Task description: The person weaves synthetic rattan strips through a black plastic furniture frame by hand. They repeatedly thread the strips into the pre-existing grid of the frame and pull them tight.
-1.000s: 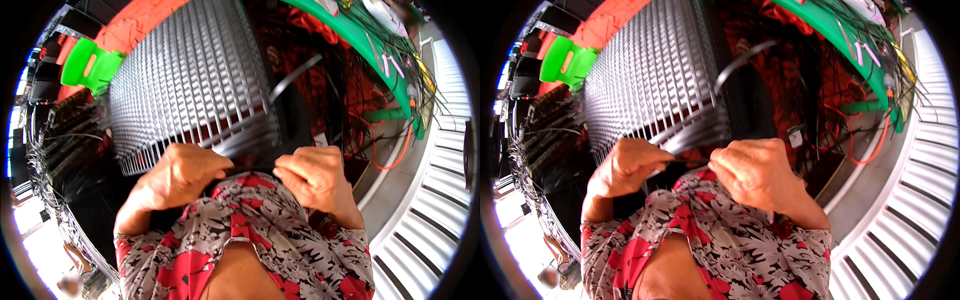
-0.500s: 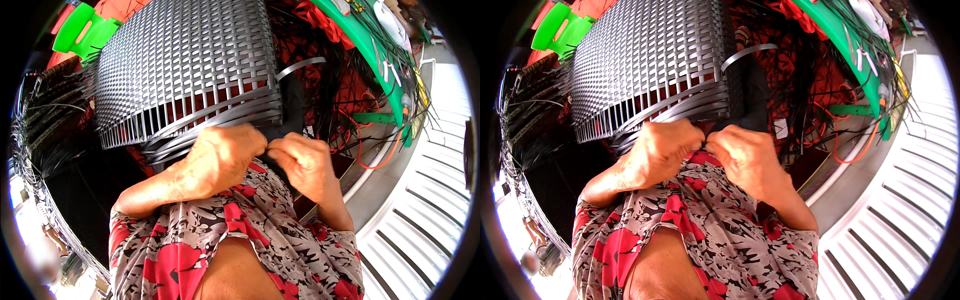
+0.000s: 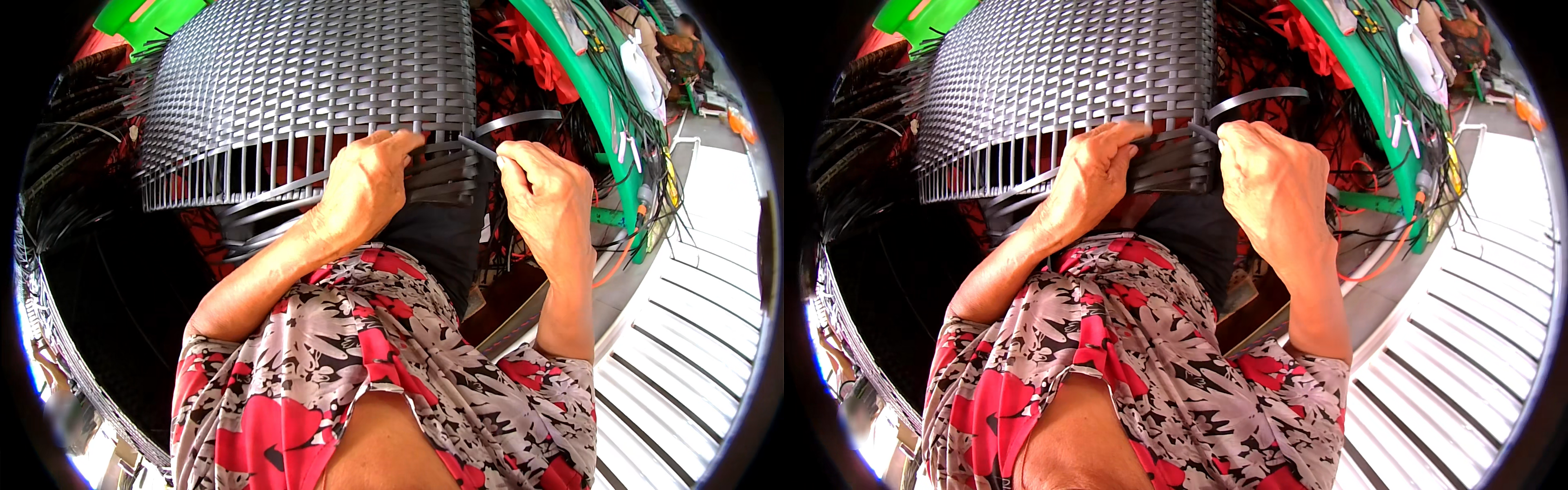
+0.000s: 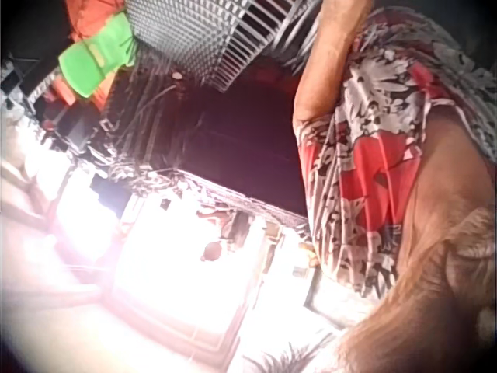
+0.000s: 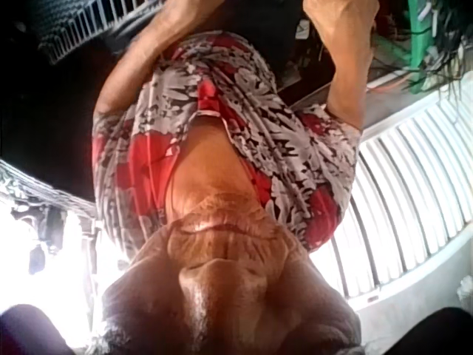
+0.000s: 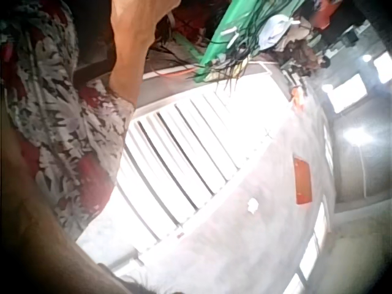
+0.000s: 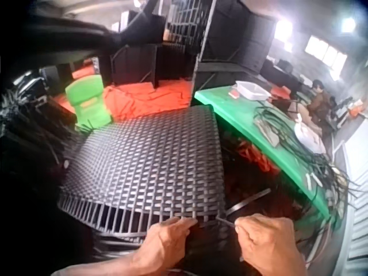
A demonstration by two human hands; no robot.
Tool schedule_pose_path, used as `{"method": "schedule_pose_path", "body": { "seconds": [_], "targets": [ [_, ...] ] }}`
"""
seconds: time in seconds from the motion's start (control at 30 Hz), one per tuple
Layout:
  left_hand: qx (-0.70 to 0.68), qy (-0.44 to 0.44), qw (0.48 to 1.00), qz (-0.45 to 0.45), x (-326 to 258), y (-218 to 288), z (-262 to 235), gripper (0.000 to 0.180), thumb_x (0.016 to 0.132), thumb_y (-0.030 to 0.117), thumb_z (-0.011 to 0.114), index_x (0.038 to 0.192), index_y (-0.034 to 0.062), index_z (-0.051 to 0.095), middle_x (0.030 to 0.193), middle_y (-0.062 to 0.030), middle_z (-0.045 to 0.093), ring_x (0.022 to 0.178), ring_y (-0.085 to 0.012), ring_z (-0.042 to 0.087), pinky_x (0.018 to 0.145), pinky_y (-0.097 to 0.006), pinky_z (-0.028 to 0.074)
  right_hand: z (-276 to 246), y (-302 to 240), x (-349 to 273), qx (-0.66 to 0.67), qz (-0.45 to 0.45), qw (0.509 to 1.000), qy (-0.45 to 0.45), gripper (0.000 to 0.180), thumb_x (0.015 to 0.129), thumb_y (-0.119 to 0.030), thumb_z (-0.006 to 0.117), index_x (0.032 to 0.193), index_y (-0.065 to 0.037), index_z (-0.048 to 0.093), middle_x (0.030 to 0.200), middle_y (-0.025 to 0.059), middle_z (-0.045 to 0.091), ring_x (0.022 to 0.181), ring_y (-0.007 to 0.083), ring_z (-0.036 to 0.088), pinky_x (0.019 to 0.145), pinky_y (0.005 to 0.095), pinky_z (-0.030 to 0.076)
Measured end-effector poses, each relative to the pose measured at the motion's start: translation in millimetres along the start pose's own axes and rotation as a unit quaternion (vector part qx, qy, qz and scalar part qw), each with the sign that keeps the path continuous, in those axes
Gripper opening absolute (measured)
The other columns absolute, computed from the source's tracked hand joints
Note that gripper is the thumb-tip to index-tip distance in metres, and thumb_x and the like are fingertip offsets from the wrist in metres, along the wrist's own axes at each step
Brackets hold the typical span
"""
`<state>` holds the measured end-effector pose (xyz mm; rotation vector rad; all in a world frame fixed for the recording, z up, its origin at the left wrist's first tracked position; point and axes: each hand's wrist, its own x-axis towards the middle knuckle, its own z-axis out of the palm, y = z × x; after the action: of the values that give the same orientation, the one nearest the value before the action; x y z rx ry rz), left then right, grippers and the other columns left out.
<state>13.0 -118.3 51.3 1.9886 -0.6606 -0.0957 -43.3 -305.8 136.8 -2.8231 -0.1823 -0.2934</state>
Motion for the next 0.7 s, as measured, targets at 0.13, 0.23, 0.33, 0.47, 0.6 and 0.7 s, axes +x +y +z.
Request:
{"method": "schedule_pose_path", "body": {
  "seconds": [0.13, 0.23, 0.33, 0.47, 0.6, 0.7],
  "targets": [
    [0.131, -0.005, 0.989, 0.064, 1, -9, 4, 0.032, 0.075, -0.004, 0.053, 0.103, 0.0058, 0.062, 0.085, -0.0155, 0.057, 0.068, -0.035, 0.062, 0.058, -0.043, 0.049, 0, -3, 14, -0.028, -0.032, 0.998, -0.037, 0.006, 0.08, -0.003, 0.061, 0.084, 0.001, 0.064, 0.076, 0.0145, 0.065, 0.063, 0.0306, 0.063, 0.058, 0.036, 0.049],
    [0.183, -0.033, 0.979, 0.077, 10, 0, -4, 0.032, 0.077, -0.004, 0.055, 0.105, 0.0064, 0.066, 0.106, -0.0152, 0.053, 0.095, -0.0354, 0.055, 0.081, -0.044, 0.044, -1, -4, 24, -0.069, -0.044, 0.995, -0.061, 0.007, 0.081, -0.006, 0.06, 0.082, 0.0, 0.063, 0.074, 0.0161, 0.063, 0.065, 0.0333, 0.062, 0.058, 0.0402, 0.048],
    [0.22, -0.071, 0.966, 0.118, 16, -4, -2, 0.028, 0.077, -0.001, 0.056, 0.103, 0.0055, 0.064, 0.136, -0.0173, 0.036, 0.124, -0.0379, 0.033, 0.101, -0.052, 0.028, 0, 0, 35, -0.084, -0.072, 0.99, -0.085, 0.008, 0.077, -0.005, 0.058, 0.069, -0.003, 0.057, 0.061, 0.0149, 0.057, 0.061, 0.0341, 0.06, 0.054, 0.0423, 0.047],
    [0.257, -0.124, 0.95, 0.125, 18, -5, 0, 0.02, 0.084, 0.005, 0.056, 0.104, 0.0034, 0.061, 0.15, -0.017, 0.018, 0.135, -0.0424, 0.019, 0.108, -0.056, 0.018, 11, 14, 44, -0.063, -0.043, 0.989, -0.13, 0.009, 0.078, -0.007, 0.058, 0.07, -0.002, 0.059, 0.062, 0.0161, 0.059, 0.063, 0.0341, 0.061, 0.057, 0.0427, 0.047],
    [0.186, -0.064, 0.973, 0.118, 17, -17, 14, 0.015, 0.084, 0.008, 0.059, 0.096, 0.002, 0.064, 0.146, -0.019, 0.026, 0.134, -0.0438, 0.023, 0.106, -0.061, 0.019, 22, 26, 39, 0.022, -0.022, 0.992, -0.121, 0.008, 0.08, -0.009, 0.058, 0.074, -0.003, 0.062, 0.066, 0.0156, 0.06, 0.065, 0.0338, 0.061, 0.06, 0.0418, 0.047],
    [0.129, -0.006, 0.987, 0.094, 16, -23, 25, 0.013, 0.084, 0.011, 0.061, 0.091, 0.0017, 0.067, 0.143, -0.0191, 0.032, 0.133, -0.0427, 0.026, 0.106, -0.061, 0.018, 26, 29, 33, 0.078, 0.005, 0.991, -0.106, 0.008, 0.081, -0.01, 0.059, 0.077, -0.004, 0.062, 0.068, 0.0141, 0.061, 0.066, 0.0334, 0.061, 0.062, 0.0405, 0.048]
  ]
}}
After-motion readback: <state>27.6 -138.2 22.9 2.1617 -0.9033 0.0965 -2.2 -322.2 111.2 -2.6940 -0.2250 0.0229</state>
